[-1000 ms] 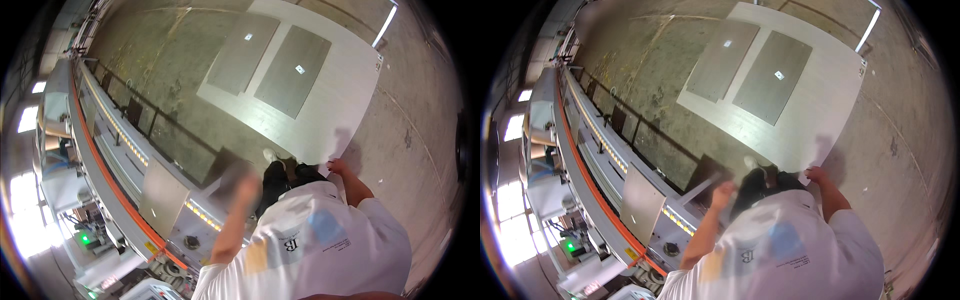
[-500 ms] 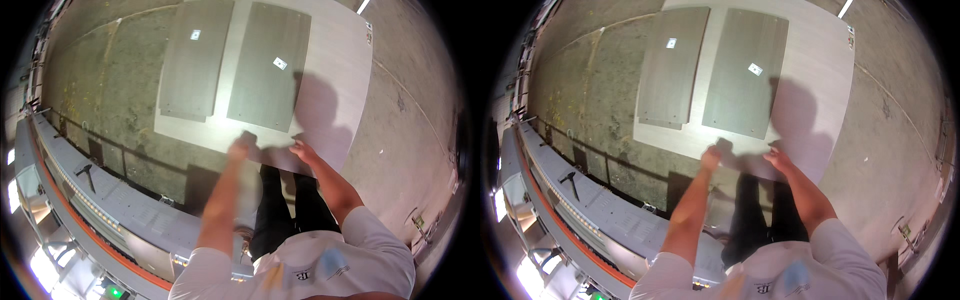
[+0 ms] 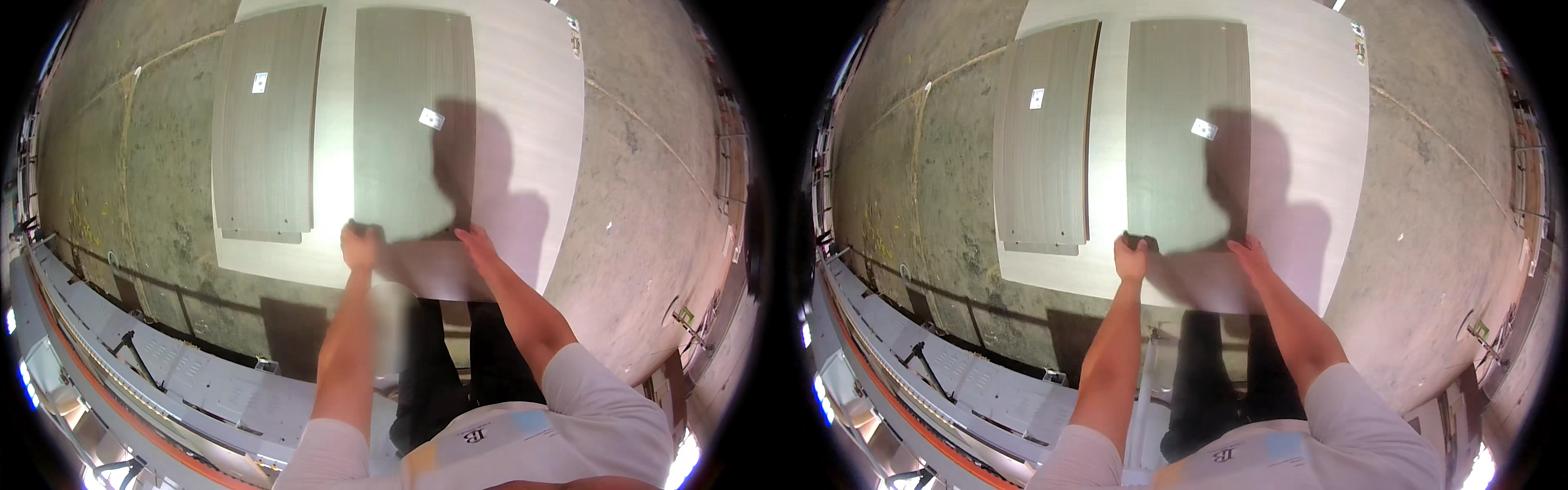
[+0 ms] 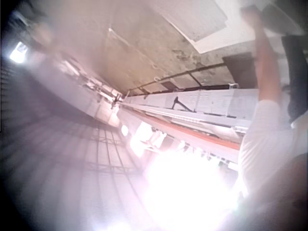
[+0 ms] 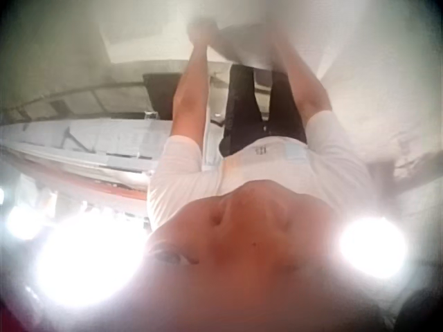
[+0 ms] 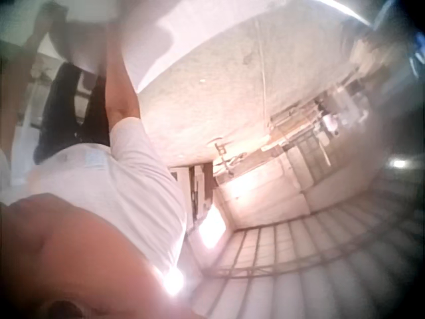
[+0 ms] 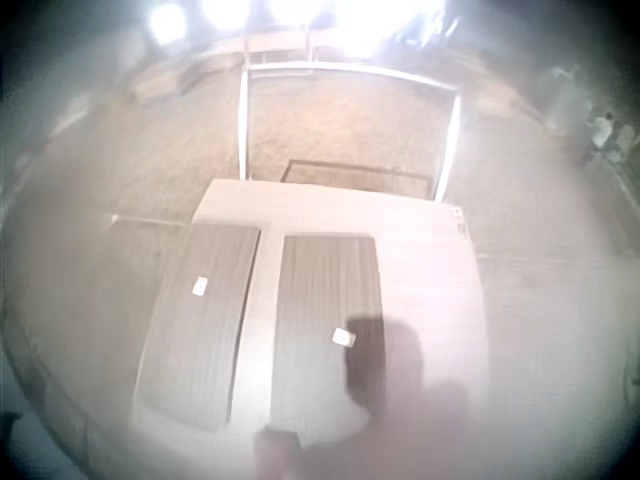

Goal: The person repeatedly picks up rectangular wood panels from a conveyor belt and stacks them on the floor. They then carry a metal frame across the workshop and place it on a table.

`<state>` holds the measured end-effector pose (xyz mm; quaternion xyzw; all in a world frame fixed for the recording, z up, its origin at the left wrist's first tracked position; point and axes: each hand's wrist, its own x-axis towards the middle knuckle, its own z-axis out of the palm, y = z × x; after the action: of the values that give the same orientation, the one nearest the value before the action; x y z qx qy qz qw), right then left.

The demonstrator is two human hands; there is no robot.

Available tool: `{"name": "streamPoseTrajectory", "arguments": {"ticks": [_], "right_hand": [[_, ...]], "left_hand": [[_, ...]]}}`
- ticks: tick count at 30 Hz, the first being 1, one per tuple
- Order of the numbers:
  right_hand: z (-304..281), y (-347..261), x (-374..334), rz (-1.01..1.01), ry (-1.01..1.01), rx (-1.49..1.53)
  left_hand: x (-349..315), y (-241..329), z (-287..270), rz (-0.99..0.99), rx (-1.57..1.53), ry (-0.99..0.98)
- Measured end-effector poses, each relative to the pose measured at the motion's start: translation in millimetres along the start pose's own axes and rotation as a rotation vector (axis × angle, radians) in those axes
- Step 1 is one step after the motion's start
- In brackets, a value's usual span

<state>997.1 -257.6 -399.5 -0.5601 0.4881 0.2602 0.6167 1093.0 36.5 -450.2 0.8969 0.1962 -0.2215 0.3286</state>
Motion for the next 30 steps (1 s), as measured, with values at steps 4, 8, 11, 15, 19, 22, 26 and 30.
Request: {"name": "streamPoseTrajectory", "arguments": {"ticks": [4,8,11,15,19,22,26,30], "right_hand": [[-77,31,-28,-0.127,0.222,-0.068],[-145,23,-80,-0.398,0.372,0.083],[-171,15,-157,-0.132,0.691,0.259],[-175,40,-233,-0.034,0.009,0.518],[-187,29,-281,-0.272,-0.17,0.458],[-203,-47,-373,-0.174,-0.154,0.489],[-246,-96,-433,-0.283,-0.238,0.248],[-292,-132,-496,-0.213,-0.221,-0.019]], "left_hand": [[-45,25,6,-0.131,-0.082,-0.323],[-122,-26,78,0.041,-0.039,-0.312],[-208,55,58,-0.078,-0.235,-0.57],[-338,169,-2,-0.37,-0.751,-0.931],[-406,191,-8,-0.316,-1.02,-1.178],[-427,211,-31,-0.115,-1.123,-1.11],[-419,197,-31,-0.295,-1.679,-1.128],[-438,195,-31,-0.366,-1.83,-0.855]]}}
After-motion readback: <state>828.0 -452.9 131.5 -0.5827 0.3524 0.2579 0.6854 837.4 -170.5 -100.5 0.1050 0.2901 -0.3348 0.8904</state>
